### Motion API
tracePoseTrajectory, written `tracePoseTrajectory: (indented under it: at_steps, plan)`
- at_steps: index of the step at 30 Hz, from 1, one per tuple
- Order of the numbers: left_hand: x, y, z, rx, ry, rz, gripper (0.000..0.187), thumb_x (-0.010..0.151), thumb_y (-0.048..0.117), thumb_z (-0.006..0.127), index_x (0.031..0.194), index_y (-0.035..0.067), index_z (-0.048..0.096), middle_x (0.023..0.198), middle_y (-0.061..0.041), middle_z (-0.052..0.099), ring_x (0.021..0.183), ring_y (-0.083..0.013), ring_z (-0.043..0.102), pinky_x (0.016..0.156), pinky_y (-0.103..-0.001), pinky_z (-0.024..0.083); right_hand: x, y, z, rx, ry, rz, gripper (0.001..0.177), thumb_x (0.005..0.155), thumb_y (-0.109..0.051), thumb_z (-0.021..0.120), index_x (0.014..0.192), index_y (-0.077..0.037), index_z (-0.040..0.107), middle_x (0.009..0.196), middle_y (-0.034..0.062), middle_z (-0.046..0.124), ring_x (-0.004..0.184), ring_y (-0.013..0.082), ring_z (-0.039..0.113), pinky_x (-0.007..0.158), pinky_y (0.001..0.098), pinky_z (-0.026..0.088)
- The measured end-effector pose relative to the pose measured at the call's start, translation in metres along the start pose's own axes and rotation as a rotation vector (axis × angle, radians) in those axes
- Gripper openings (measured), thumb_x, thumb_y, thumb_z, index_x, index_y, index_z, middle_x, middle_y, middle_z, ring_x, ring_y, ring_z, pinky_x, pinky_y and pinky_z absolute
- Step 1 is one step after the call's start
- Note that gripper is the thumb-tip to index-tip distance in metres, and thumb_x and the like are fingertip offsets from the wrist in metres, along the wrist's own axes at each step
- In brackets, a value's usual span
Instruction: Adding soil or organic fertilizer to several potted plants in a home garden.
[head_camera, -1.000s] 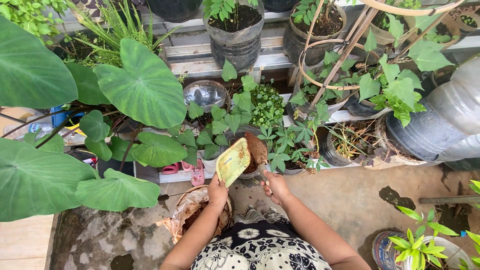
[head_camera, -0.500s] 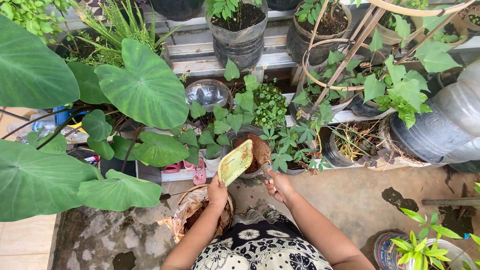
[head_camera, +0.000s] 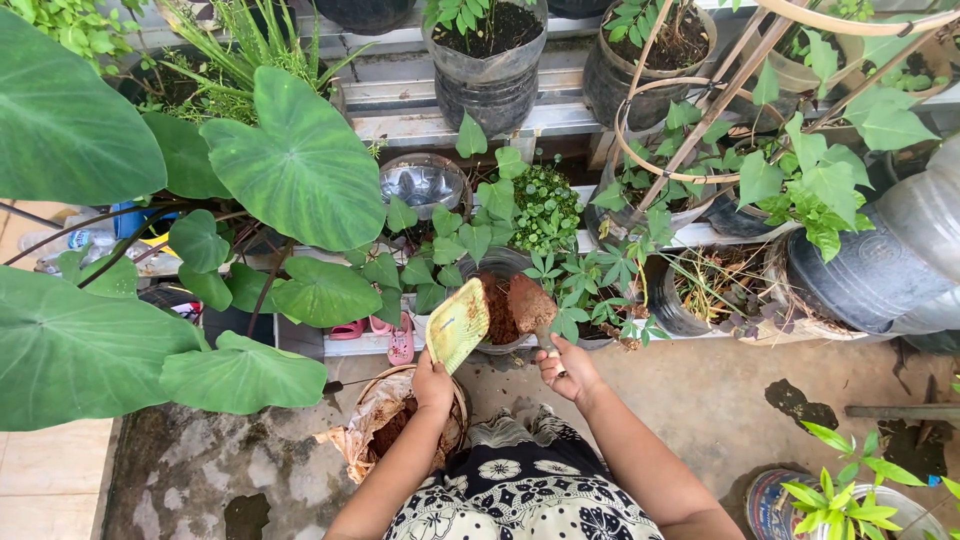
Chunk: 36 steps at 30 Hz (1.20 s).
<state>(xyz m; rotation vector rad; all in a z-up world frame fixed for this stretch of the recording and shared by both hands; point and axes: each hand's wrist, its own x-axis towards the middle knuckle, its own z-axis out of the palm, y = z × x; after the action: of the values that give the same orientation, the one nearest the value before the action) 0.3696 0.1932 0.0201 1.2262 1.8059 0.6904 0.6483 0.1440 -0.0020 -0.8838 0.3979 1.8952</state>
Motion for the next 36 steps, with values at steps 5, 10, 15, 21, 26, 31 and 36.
tracePoseTrajectory:
  at_steps: [5,10,15,21,26,31,36]
  plan:
    - [-0.013,-0.014,0.007,-0.051,-0.068,-0.007,0.038,0.101,0.005,0.050,0.138,0.013,0.060,0.117,-0.012,0.074,0.102,-0.0238,0.071,0.092,-0.035,0.052,0.009,-0.002,-0.004,0.270,-0.131,0.036,0.035,0.108,-0.038,0.044,0.122,-0.006,0.049,0.084,0.0074,0.057,0.051,0.0051,0.046,0.039,0.0191,0.036]
    - [-0.015,-0.018,0.018,-0.084,-0.106,0.074,0.038,0.100,0.004,0.052,0.136,0.012,0.060,0.115,-0.012,0.076,0.102,-0.0224,0.071,0.093,-0.033,0.052,0.022,0.006,0.002,0.357,-0.188,0.032,0.045,0.110,-0.038,0.041,0.125,0.002,0.053,0.086,0.0069,0.059,0.052,0.0064,0.047,0.040,0.0200,0.037]
    - [-0.013,-0.019,0.024,-0.044,-0.088,0.088,0.041,0.098,0.002,0.053,0.137,0.012,0.060,0.113,-0.011,0.076,0.098,-0.0210,0.071,0.088,-0.032,0.053,0.019,0.027,0.014,0.262,-0.183,0.107,0.049,0.109,-0.043,0.038,0.123,0.000,0.056,0.080,0.0023,0.056,0.049,0.0049,0.043,0.039,0.0205,0.036]
    - [0.000,0.002,0.020,-0.231,-0.125,-0.200,0.038,0.103,0.004,0.048,0.138,0.014,0.059,0.105,-0.007,0.074,0.078,-0.0171,0.068,0.061,-0.030,0.056,0.001,0.073,0.022,0.080,-0.122,0.179,0.044,0.110,-0.041,0.038,0.120,-0.002,0.056,0.078,0.0025,0.056,0.046,0.0040,0.039,0.036,0.0199,0.032]
    - [0.005,0.015,0.005,-0.180,-0.103,-0.165,0.036,0.104,0.004,0.046,0.137,0.011,0.058,0.111,-0.009,0.072,0.084,-0.0201,0.070,0.072,-0.035,0.057,-0.022,0.073,0.026,-0.276,0.128,0.033,0.033,0.107,-0.038,0.047,0.122,-0.010,0.051,0.076,0.0034,0.056,0.045,0.0073,0.039,0.036,0.0239,0.030]
    - [0.008,-0.005,0.008,0.007,-0.034,0.106,0.046,0.099,0.001,0.049,0.143,0.012,0.055,0.119,-0.014,0.073,0.103,-0.0243,0.069,0.094,-0.037,0.051,-0.035,0.058,0.024,-0.728,0.315,-0.326,0.037,0.103,-0.032,0.055,0.131,-0.009,0.060,0.071,0.0033,0.057,0.043,0.0095,0.042,0.035,0.0264,0.032]
    - [-0.001,-0.001,0.007,0.032,-0.104,0.041,0.042,0.102,0.007,0.050,0.143,0.012,0.056,0.119,-0.014,0.075,0.103,-0.0269,0.071,0.095,-0.037,0.052,-0.041,0.041,0.028,-0.855,0.329,-0.380,0.039,0.101,-0.030,0.058,0.134,-0.010,0.061,0.071,0.0022,0.056,0.042,0.0089,0.043,0.036,0.0270,0.034]
